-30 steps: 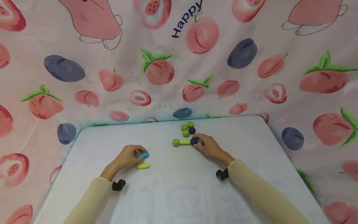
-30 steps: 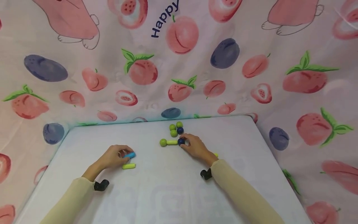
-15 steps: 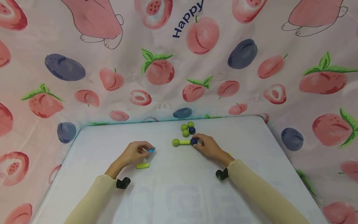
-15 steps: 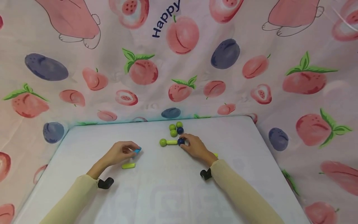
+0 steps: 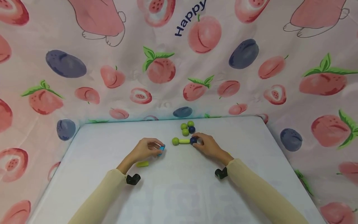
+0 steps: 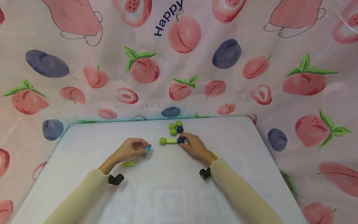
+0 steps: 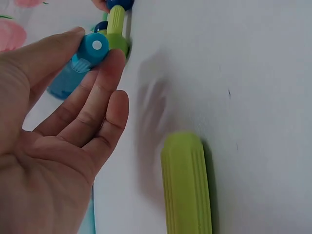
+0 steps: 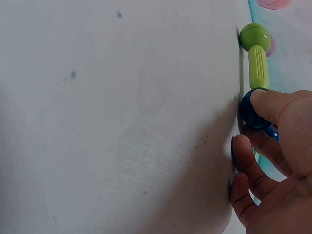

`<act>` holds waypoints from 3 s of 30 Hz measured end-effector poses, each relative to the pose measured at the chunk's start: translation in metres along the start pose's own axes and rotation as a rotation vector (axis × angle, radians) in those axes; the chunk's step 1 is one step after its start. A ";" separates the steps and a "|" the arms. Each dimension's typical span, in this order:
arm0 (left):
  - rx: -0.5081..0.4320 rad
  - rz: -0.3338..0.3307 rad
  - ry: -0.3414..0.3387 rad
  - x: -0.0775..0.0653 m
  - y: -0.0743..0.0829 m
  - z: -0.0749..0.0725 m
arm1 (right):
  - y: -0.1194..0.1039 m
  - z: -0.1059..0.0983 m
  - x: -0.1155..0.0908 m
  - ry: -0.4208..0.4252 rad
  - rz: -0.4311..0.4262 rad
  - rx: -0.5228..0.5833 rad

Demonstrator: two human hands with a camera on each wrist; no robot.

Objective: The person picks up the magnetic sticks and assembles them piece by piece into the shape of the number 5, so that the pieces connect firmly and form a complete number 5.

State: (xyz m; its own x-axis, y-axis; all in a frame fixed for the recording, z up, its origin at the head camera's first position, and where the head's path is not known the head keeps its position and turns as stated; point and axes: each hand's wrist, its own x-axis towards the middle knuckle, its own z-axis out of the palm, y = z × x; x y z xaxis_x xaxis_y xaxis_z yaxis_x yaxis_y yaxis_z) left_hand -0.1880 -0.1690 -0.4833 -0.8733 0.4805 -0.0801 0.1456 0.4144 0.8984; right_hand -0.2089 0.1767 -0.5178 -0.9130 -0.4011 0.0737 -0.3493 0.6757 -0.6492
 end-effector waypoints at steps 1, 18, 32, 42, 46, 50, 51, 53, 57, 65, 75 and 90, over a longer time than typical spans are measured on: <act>-0.022 -0.006 -0.001 0.003 0.000 0.002 | 0.000 0.000 0.000 -0.002 -0.001 0.000; -0.110 -0.088 0.057 0.031 0.011 0.040 | -0.003 -0.004 0.003 -0.038 0.028 -0.014; -0.110 -0.123 0.067 0.038 0.010 0.050 | -0.004 -0.005 0.003 -0.043 0.045 -0.014; -0.123 -0.123 0.082 0.041 0.007 0.053 | -0.004 -0.003 0.002 -0.043 0.041 -0.010; -0.111 -0.109 0.091 0.041 0.008 0.054 | -0.004 -0.003 0.002 -0.038 0.038 -0.013; -0.076 -0.089 0.115 0.042 0.009 0.056 | -0.004 -0.004 0.002 -0.034 0.030 -0.008; -0.066 -0.088 0.121 0.042 0.010 0.057 | -0.004 -0.004 0.002 -0.034 0.025 -0.008; -0.053 -0.080 0.128 0.043 0.009 0.058 | -0.003 -0.004 0.002 -0.032 0.020 -0.007; -0.047 -0.078 0.117 0.042 0.009 0.057 | -0.003 -0.004 0.002 -0.033 0.019 -0.012; -0.006 -0.068 0.070 0.039 0.013 0.054 | -0.001 -0.004 0.002 -0.028 0.016 -0.004; 0.057 -0.033 0.077 0.038 0.011 0.057 | 0.001 -0.002 0.001 -0.015 0.013 -0.012; 0.061 -0.036 0.102 0.037 0.007 0.059 | -0.001 0.001 0.000 0.003 0.015 0.007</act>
State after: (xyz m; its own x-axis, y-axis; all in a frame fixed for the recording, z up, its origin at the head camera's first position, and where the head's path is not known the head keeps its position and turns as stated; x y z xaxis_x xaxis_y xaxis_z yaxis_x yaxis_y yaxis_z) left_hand -0.1924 -0.1029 -0.5057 -0.9207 0.3849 -0.0647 0.1389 0.4779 0.8674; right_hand -0.2086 0.1753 -0.5174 -0.9188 -0.3891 0.0658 -0.3339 0.6776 -0.6553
